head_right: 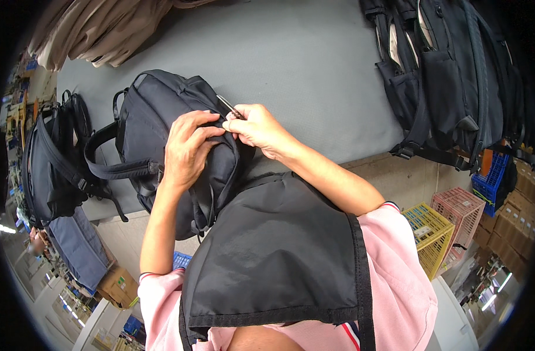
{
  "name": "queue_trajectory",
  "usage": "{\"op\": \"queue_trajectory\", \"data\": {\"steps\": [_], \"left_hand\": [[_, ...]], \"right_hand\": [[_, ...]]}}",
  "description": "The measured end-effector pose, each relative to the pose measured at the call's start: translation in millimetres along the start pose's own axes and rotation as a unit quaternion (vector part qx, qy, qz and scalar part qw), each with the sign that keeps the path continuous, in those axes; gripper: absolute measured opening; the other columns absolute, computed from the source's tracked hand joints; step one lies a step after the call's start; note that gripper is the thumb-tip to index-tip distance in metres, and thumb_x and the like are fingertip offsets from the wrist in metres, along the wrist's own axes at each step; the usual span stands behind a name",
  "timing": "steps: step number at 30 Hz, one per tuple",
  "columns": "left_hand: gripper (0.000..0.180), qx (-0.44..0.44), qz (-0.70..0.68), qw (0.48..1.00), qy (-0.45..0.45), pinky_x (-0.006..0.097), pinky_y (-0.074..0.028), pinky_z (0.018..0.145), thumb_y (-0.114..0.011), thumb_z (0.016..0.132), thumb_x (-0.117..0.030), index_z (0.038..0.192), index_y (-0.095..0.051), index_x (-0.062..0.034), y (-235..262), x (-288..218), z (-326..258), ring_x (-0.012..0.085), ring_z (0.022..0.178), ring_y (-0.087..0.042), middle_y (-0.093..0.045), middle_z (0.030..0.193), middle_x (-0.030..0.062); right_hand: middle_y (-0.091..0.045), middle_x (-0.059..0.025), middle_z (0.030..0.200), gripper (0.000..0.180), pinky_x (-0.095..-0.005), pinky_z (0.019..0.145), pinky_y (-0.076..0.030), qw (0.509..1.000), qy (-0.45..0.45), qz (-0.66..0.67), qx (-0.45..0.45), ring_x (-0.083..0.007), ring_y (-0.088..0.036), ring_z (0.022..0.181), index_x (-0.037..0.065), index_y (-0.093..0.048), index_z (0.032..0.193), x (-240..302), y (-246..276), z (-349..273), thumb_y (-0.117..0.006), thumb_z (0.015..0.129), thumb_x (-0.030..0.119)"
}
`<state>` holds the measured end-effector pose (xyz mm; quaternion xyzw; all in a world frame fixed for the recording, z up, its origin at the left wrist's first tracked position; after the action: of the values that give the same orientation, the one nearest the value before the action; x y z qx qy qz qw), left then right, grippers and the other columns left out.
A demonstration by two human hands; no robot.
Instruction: Trim excess thread from backpack components using small scissors.
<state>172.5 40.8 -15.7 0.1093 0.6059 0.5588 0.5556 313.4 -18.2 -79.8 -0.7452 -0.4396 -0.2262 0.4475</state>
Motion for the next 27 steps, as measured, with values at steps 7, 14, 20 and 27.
{"op": "queue_trajectory", "data": {"steps": [7, 14, 20, 27], "left_hand": [[0.012, 0.087, -0.014, 0.996, 0.019, 0.035, -0.042, 0.07, -0.064, 0.078, -0.016, 0.083, -0.063, -0.0054, -13, 11, 38, 0.0271, 0.071, -0.054, -0.061, 0.076, 0.0095], [0.022, 0.158, -0.088, 0.962, 0.206, 0.033, -0.043, 0.067, -0.062, 0.083, -0.023, 0.087, -0.064, -0.0018, -25, 17, 40, 0.0222, 0.069, -0.057, -0.063, 0.072, 0.01], [0.027, 0.144, -0.187, 0.94, 0.247, 0.034, -0.043, 0.071, -0.063, 0.08, -0.031, 0.088, -0.066, -0.0057, -24, 19, 35, 0.0249, 0.073, -0.056, -0.064, 0.071, 0.0095], [0.023, 0.117, -0.176, 0.954, 0.214, 0.034, -0.043, 0.07, -0.063, 0.08, -0.029, 0.087, -0.066, -0.0068, -20, 17, 32, 0.0224, 0.071, -0.054, -0.063, 0.071, 0.0073]], "right_hand": [[-0.05, 0.0022, 0.08, 0.03, -0.0169, 0.045, -0.032, 0.988, 0.078, -0.124, -0.058, -0.0008, -0.04, 0.057, 0.005, -0.051, 0.105, -1, 2, -48, -0.068, 0.081, 0.014], [-0.047, 0.0052, 0.08, 0.028, -0.0161, 0.06, -0.038, 0.995, 0.08, -0.042, -0.04, -0.0011, -0.041, 0.067, 0.003, -0.056, 0.101, -3, 11, -49, -0.07, 0.077, 0.008], [-0.055, -0.004, 0.079, 0.032, -0.0248, 0.062, -0.044, 0.872, 0.242, -0.399, -0.149, -0.0087, -0.053, 0.071, 0.004, -0.057, 0.105, 35, 4, -69, -0.069, 0.077, 0.009], [-0.057, -0.0047, 0.077, 0.027, -0.0327, 0.055, -0.045, 0.733, 0.332, -0.585, -0.099, -0.0229, -0.057, 0.059, 0.006, -0.063, 0.096, 45, 2, -75, -0.07, 0.07, 0.01]]}}
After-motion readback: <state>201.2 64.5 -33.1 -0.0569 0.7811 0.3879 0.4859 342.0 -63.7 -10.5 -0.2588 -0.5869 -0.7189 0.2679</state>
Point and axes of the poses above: each hand's wrist, its own z-axis towards the middle knuckle, its own y-axis out of the back of the hand, x = y × z, the point moved 3 cm from there along z, towards the middle knuckle
